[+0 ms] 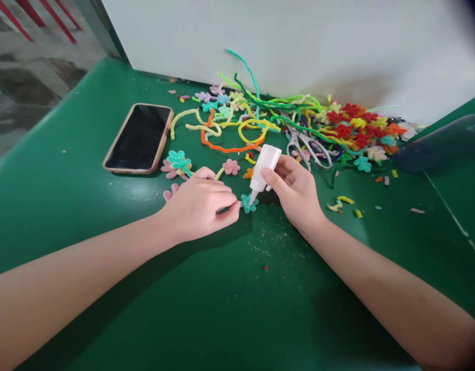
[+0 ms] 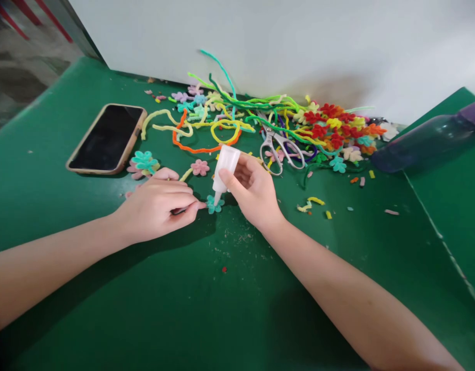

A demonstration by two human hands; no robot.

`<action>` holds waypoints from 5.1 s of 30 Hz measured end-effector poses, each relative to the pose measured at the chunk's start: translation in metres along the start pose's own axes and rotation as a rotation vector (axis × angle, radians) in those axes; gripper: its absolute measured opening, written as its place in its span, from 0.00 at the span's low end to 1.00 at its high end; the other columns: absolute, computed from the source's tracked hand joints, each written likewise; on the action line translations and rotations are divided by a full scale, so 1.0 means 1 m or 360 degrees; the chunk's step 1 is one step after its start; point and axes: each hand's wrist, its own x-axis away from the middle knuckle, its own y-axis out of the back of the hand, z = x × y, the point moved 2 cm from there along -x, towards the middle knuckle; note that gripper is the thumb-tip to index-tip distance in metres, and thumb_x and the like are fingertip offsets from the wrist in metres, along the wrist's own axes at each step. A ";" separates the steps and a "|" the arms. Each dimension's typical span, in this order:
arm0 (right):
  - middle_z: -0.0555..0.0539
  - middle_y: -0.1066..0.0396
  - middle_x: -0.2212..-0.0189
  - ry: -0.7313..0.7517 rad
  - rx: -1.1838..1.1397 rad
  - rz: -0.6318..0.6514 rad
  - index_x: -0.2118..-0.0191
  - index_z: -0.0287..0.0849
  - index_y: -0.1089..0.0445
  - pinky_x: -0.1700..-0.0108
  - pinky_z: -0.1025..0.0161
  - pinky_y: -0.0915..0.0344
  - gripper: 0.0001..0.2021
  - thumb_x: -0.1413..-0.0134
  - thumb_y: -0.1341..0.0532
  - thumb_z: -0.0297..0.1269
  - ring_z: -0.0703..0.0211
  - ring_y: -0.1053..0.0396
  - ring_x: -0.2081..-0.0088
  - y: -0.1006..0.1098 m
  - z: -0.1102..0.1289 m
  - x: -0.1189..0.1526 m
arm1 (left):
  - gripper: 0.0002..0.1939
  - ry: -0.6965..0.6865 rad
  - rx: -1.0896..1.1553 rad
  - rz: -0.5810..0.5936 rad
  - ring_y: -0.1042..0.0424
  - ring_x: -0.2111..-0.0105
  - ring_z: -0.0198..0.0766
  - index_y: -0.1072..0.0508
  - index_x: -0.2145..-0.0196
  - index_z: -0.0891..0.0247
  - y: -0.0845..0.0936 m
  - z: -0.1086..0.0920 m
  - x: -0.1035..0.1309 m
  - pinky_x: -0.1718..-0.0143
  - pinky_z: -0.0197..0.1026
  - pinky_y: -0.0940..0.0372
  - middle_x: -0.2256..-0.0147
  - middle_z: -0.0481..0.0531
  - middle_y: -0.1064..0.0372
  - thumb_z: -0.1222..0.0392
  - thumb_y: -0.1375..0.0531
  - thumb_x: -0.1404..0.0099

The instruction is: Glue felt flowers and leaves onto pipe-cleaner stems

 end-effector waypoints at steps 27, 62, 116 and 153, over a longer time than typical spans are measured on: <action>0.50 0.24 0.61 -0.0060 -0.0228 -0.0062 0.57 0.45 0.30 0.61 0.62 0.26 0.13 0.46 0.37 0.45 0.59 0.25 0.60 0.002 -0.008 -0.004 | 0.20 0.0016 0.0016 0.0007 0.52 0.81 0.29 0.47 0.83 0.64 -0.002 0.001 0.000 0.64 0.41 0.47 0.84 0.41 0.49 0.64 0.47 0.35; 0.48 0.26 0.60 -0.0039 -0.0323 -0.0089 0.58 0.46 0.30 0.59 0.59 0.27 0.13 0.47 0.36 0.47 0.56 0.27 0.57 0.002 -0.002 -0.001 | 0.12 -0.0091 0.0172 -0.0518 0.34 0.76 0.33 0.31 0.64 0.52 0.004 -0.003 0.003 0.64 0.44 0.37 0.76 0.40 0.32 0.70 0.46 0.35; 0.47 0.24 0.58 -0.0023 -0.0121 0.0166 0.53 0.47 0.34 0.57 0.55 0.26 0.22 0.51 0.35 0.51 0.53 0.25 0.57 -0.001 0.005 0.003 | 0.14 -0.0029 0.0197 -0.0620 0.45 0.79 0.32 0.45 0.74 0.59 0.014 -0.008 0.005 0.68 0.43 0.42 0.80 0.40 0.45 0.70 0.42 0.38; 0.49 0.23 0.62 -0.0097 -0.0134 0.0149 0.59 0.46 0.33 0.63 0.60 0.27 0.15 0.51 0.35 0.45 0.54 0.25 0.59 -0.004 0.007 0.002 | 0.19 0.0272 -0.0016 -0.0060 0.33 0.70 0.40 0.40 0.64 0.61 -0.003 -0.007 0.003 0.65 0.43 0.43 0.73 0.44 0.38 0.56 0.34 0.47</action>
